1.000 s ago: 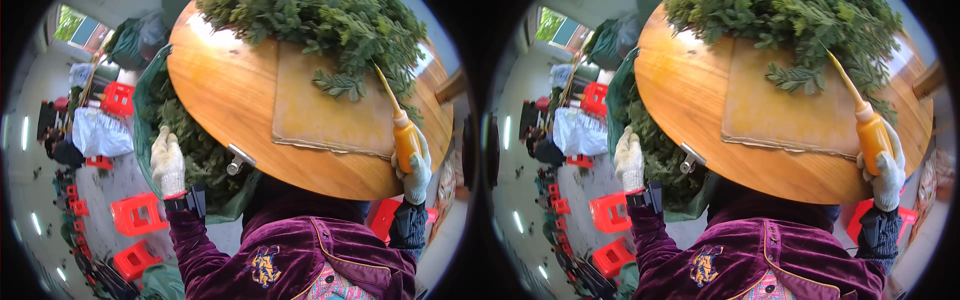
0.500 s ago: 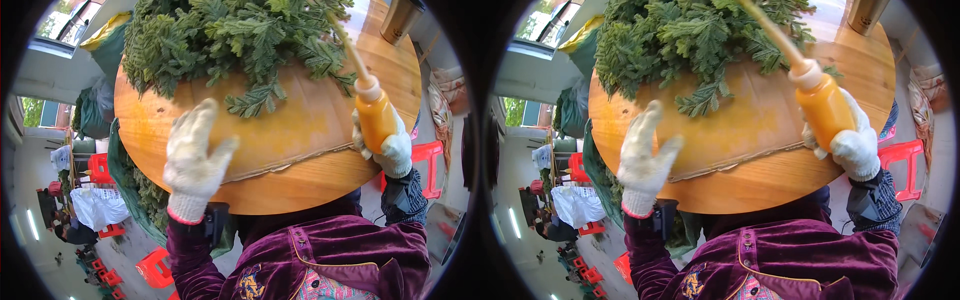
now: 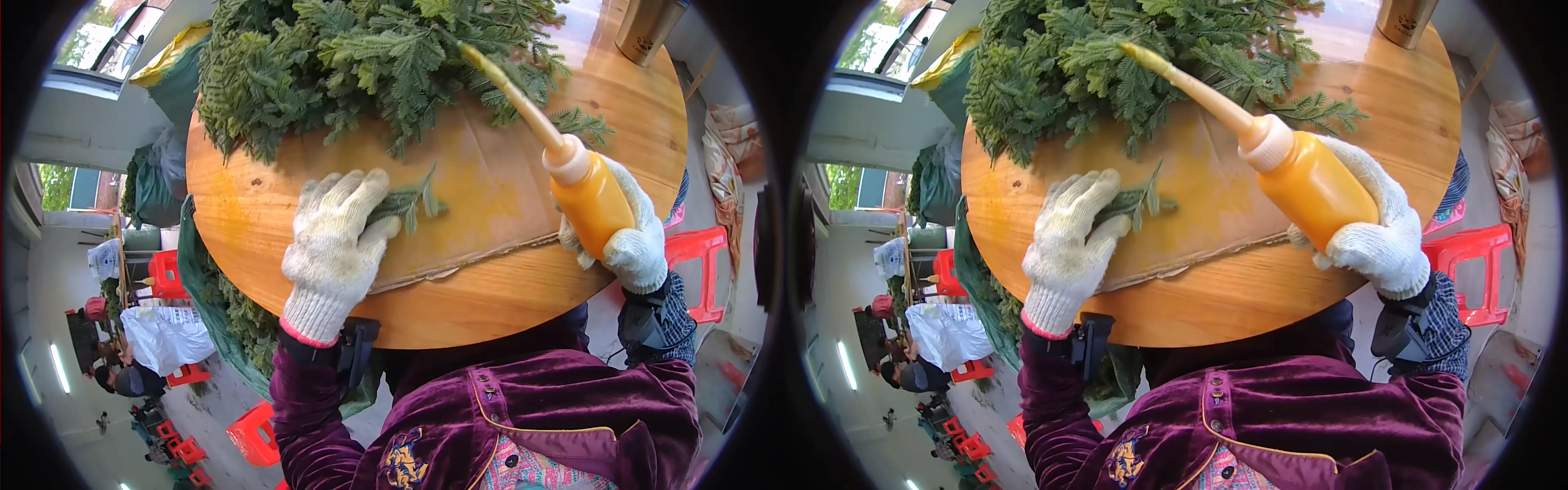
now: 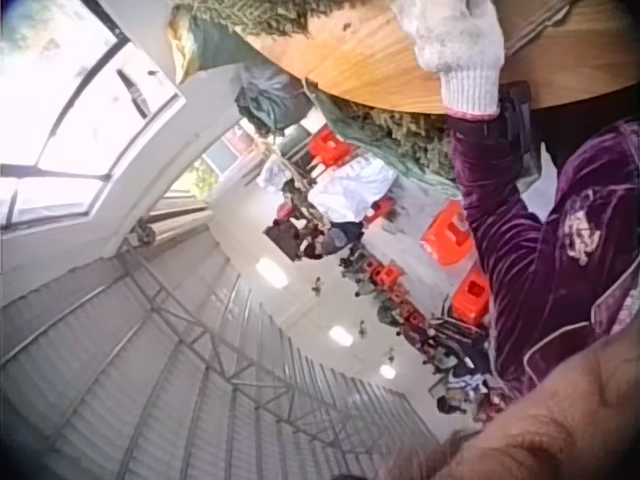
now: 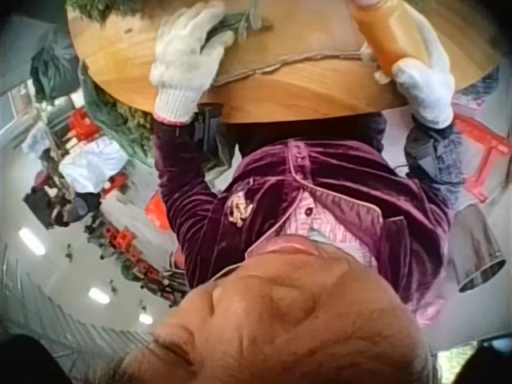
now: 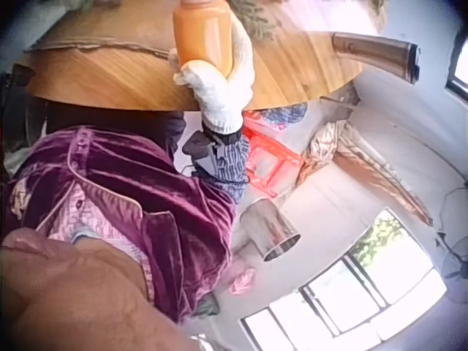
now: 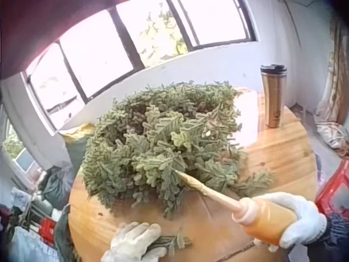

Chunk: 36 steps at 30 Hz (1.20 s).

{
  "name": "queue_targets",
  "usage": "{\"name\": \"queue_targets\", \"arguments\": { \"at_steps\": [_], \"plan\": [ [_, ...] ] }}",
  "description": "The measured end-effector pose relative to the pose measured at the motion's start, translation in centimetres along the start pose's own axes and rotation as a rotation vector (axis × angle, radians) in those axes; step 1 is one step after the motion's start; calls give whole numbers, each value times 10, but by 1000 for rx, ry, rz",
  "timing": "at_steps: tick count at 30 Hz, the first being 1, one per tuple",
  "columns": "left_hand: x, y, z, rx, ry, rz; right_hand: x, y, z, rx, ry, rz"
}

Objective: Applying glue to small evergreen branches and arranging them on a workspace.

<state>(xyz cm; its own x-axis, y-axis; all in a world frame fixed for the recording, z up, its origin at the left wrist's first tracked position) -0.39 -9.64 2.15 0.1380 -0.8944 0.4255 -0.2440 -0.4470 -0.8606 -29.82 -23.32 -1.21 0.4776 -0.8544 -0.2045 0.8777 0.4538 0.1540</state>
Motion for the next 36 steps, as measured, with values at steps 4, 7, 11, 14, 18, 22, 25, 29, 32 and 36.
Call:
{"name": "queue_targets", "arguments": {
  "at_steps": [4, 7, 11, 14, 18, 22, 25, 29, 32, 36],
  "plan": [
    [-31, -23, 3, 13, -14, 36, 0, -3, 1, 39, 35, 101],
    [-48, -27, 8, -17, -85, 29, 0, 0, 3, -91, -44, 101],
    [-62, -18, 15, -175, -129, -67, -11, 13, 15, -415, -190, 160],
    [-68, -13, 18, -205, -174, -95, -20, 34, 26, -672, -434, 361],
    [-68, -11, 18, -240, -221, -56, -15, 57, 43, -744, -710, 517],
    [-63, -15, 21, -280, -248, 6, 5, 62, 55, -804, -748, 529],
    [-62, -15, 23, -286, -255, 9, 8, 64, 51, -777, -751, 515],
    [-62, -12, 24, -272, -254, 5, 13, 69, 35, -772, -681, 536],
    [-63, -12, 24, -282, -274, -25, 20, 72, 26, -750, -667, 550],
    [-72, -14, 17, -152, -294, -119, 21, 70, 23, -748, -654, 549]
  ]
}}
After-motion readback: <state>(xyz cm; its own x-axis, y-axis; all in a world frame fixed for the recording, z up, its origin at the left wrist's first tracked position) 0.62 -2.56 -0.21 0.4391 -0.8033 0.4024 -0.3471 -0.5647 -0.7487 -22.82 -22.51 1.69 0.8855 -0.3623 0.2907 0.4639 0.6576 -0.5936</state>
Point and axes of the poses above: each hand's wrist, its own x-axis towards the middle knuckle, its own y-axis out of the palm, z = x × y, the point moved 4 cm from there along x, towards the middle knuckle, and after that the axes turned 10 degrees about -z, right-handed, at the moved point
